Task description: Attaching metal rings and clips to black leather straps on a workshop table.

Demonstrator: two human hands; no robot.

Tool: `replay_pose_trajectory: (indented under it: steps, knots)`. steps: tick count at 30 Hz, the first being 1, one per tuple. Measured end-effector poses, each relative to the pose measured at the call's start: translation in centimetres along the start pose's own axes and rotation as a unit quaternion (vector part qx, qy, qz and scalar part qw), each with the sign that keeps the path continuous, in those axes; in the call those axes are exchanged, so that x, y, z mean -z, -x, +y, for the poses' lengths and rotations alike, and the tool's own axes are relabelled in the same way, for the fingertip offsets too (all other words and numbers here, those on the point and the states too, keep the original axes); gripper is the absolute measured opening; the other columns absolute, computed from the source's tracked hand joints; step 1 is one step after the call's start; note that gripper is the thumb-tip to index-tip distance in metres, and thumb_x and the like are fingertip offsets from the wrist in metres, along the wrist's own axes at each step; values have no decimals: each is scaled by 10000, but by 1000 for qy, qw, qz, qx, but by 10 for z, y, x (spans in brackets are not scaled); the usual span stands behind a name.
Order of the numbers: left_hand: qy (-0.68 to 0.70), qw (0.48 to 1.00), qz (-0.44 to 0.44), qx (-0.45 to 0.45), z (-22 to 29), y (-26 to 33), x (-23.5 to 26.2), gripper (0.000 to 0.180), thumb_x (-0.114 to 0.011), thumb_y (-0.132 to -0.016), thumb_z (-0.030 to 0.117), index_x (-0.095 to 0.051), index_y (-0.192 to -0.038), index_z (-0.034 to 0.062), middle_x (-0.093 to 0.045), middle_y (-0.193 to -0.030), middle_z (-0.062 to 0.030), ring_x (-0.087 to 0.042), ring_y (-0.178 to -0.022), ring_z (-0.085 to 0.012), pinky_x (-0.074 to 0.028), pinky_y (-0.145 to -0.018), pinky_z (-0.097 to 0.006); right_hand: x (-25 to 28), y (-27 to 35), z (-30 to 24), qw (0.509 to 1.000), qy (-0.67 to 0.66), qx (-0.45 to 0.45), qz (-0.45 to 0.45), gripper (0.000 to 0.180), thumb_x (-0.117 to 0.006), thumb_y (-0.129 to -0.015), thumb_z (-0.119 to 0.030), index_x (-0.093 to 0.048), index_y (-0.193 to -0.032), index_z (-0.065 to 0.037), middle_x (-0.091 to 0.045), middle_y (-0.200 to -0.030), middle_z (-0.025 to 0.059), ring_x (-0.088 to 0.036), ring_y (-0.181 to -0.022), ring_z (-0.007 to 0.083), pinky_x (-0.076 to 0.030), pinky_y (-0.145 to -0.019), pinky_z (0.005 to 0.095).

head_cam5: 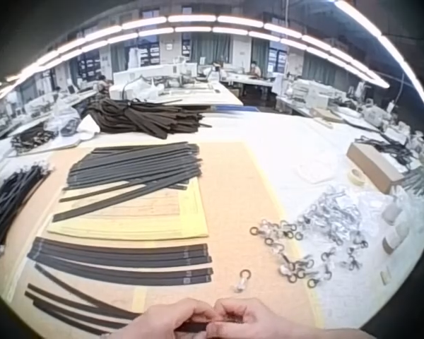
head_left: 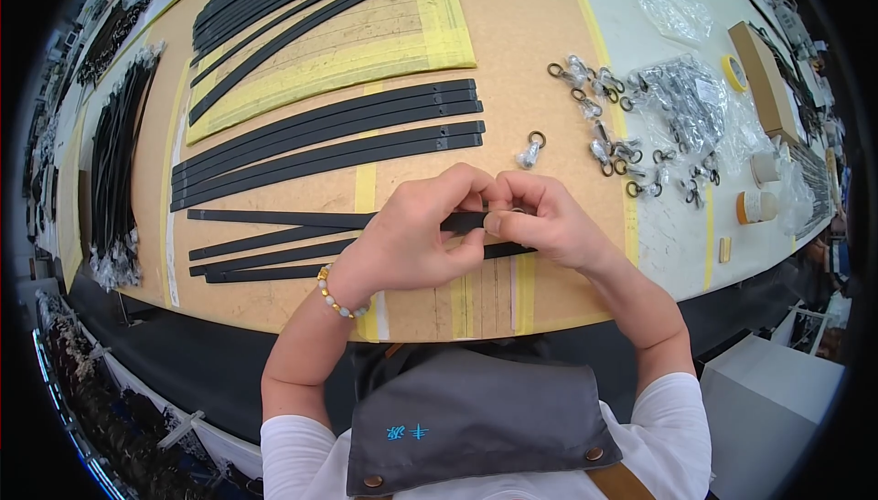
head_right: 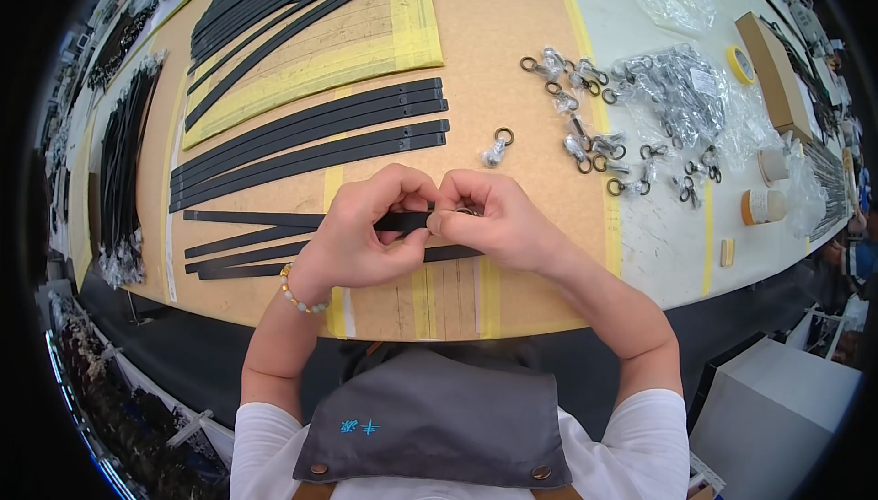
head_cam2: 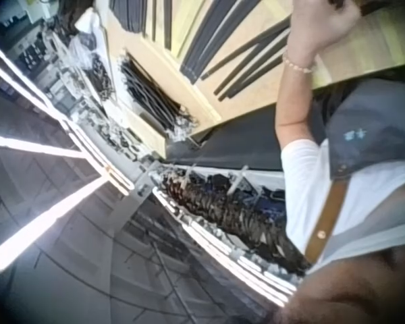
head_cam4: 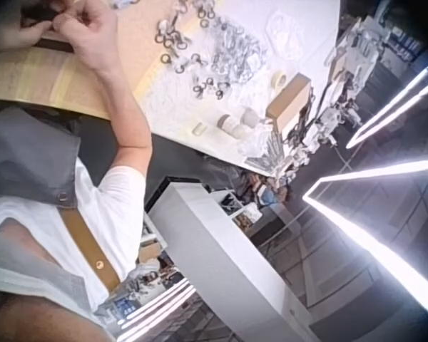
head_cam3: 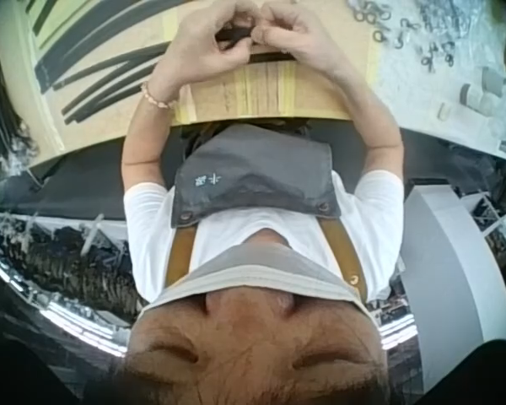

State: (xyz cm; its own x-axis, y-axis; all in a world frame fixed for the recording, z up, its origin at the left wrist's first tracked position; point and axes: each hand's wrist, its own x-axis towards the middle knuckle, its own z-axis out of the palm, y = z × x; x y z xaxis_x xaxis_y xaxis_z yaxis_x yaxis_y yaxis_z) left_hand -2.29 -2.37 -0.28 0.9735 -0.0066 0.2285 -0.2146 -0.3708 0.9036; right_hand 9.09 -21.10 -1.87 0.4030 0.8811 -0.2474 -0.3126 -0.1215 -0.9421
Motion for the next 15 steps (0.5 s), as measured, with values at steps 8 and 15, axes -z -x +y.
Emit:
replay_pose_trajectory:
  steps: [8,15]
  knots:
    - [68,992,-43,93,2,-1,8,280,-650,-825,-41,-614,-1102,-29,-658,-915,-28,-607,-796,-44,-492,-665,-182,8,-1,-1,998,27,-20,-47,254,-733,-991,-270,-680,-917,-33,-559,-774,-82,-439,-708,5,-352,-599,211]
    - [158,984,-40,77,-11,-2,9,165,-631,-923,-37,-619,-1087,-46,-652,-939,-44,-605,-863,-64,-524,-760,-230,6,5,-21,984,172,34,8,220,-714,-995,-234,-694,-977,-15,-589,-757,-55,-465,-700,19,-372,-590,230]
